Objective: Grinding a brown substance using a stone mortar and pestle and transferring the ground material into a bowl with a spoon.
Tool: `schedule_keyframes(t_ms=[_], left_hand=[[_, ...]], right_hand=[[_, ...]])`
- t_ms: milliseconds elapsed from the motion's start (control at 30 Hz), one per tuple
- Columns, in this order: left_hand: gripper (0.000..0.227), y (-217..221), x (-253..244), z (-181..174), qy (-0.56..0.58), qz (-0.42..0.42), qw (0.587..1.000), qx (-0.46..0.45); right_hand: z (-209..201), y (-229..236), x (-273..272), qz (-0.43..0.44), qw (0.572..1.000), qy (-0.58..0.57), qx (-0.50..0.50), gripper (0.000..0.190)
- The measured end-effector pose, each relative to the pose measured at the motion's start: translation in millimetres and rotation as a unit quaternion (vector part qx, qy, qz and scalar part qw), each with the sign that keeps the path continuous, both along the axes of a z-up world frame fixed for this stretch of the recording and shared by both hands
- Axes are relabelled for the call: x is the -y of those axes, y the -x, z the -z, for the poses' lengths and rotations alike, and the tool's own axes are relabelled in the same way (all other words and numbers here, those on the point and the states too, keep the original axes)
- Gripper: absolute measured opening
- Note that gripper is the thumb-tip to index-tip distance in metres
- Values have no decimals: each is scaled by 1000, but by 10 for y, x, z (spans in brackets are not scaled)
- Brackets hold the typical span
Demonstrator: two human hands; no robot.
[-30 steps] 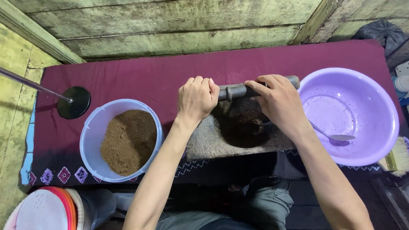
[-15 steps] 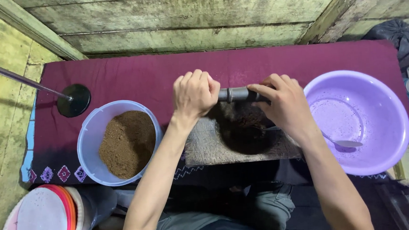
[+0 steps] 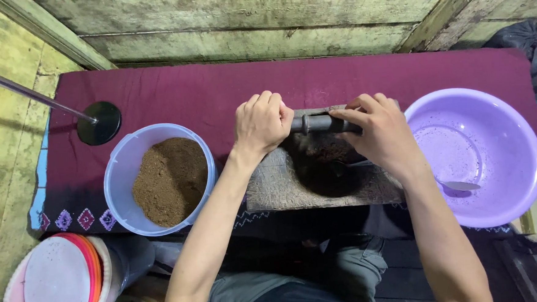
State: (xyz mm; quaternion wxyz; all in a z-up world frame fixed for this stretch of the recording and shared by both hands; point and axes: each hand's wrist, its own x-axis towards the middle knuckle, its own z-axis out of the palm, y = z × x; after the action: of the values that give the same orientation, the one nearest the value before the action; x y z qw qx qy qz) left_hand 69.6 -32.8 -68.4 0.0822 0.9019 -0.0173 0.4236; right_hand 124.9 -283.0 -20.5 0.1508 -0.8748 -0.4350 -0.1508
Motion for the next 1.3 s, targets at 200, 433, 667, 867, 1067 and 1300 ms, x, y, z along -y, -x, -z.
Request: schedule_keyframes(t_ms=[200, 433, 667, 867, 1067, 1300], left_hand=[[18, 32, 18, 34, -11, -11, 1000, -15], [23, 115, 91, 58, -41, -19, 999, -17], [30, 152, 67, 139, -64, -11, 998, -18], [44, 282, 87, -91, -53, 2, 995, -83], [44, 295, 189, -83, -39, 18, 992, -122], [34, 851, 632, -982, 242, 152, 955, -78]], right_hand=[[-92, 5, -33, 5, 996, 1, -86, 46], [78, -39, 69, 26, 998, 48, -35, 69], [146, -10, 141, 6, 1000, 15, -24, 81], [-187, 350, 552, 37, 990, -115, -75, 44], [217, 677, 720, 150, 977, -113, -103, 33], [279, 946, 552, 107, 979, -160, -71, 9]])
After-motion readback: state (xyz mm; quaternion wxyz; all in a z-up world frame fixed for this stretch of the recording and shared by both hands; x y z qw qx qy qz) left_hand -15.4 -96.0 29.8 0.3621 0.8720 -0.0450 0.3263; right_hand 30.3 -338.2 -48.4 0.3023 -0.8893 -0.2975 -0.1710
